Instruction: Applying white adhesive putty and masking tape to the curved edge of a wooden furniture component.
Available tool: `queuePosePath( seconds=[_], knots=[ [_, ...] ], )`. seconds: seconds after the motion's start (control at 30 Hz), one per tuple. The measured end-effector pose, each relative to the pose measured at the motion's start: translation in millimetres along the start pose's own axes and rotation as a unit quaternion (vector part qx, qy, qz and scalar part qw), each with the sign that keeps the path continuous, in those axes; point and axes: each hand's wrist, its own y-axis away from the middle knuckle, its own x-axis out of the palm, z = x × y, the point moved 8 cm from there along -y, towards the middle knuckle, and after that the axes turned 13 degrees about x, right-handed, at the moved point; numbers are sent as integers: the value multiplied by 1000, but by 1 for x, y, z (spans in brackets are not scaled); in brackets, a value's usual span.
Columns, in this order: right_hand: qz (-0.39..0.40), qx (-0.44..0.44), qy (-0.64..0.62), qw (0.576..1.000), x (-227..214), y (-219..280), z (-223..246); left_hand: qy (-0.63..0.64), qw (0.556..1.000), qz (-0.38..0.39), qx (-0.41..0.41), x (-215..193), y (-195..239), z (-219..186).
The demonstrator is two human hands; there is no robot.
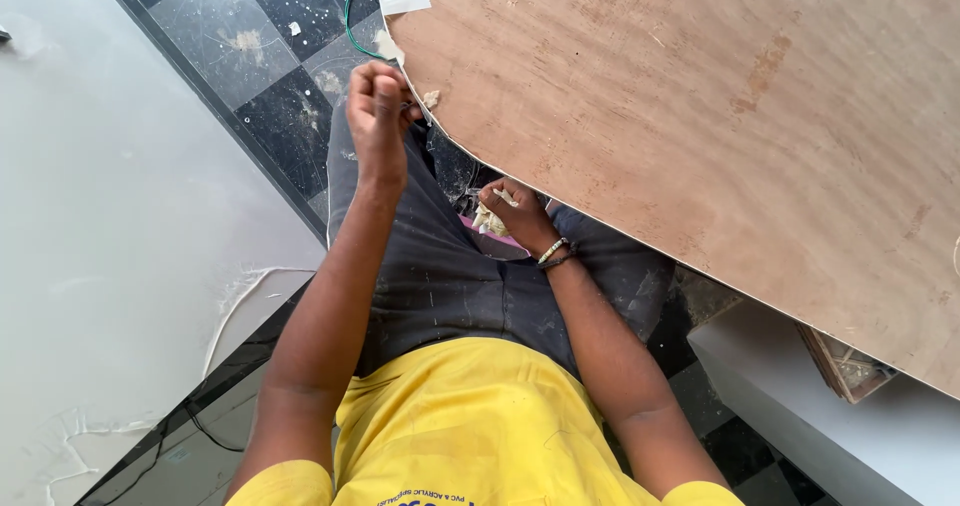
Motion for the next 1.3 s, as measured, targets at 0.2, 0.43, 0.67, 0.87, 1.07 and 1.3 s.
queuePosePath(
  seconds=[0.2,0.43,0.67,0.87,1.07,1.3],
  knots=[
    [3,0,-19,1000,-6,-1,-8,-300,945,32,128,15,-16,-26],
    [-22,4,21,1000,-8,2,-1,-145,984,-6,106,14,-15,0],
    [-9,-11,19,1000,-6,0,-1,55,981,-114,144,21,-11,24],
    [-8,-2,5,1000,-8,4,0,157,974,-152,64,23,-6,33],
    [-3,-11,2,1000,-5,6,6,150,972,-179,14,19,-5,41],
    [3,-9,-6,1000,-4,13,13,129,965,-223,-50,13,-5,58]
  ],
)
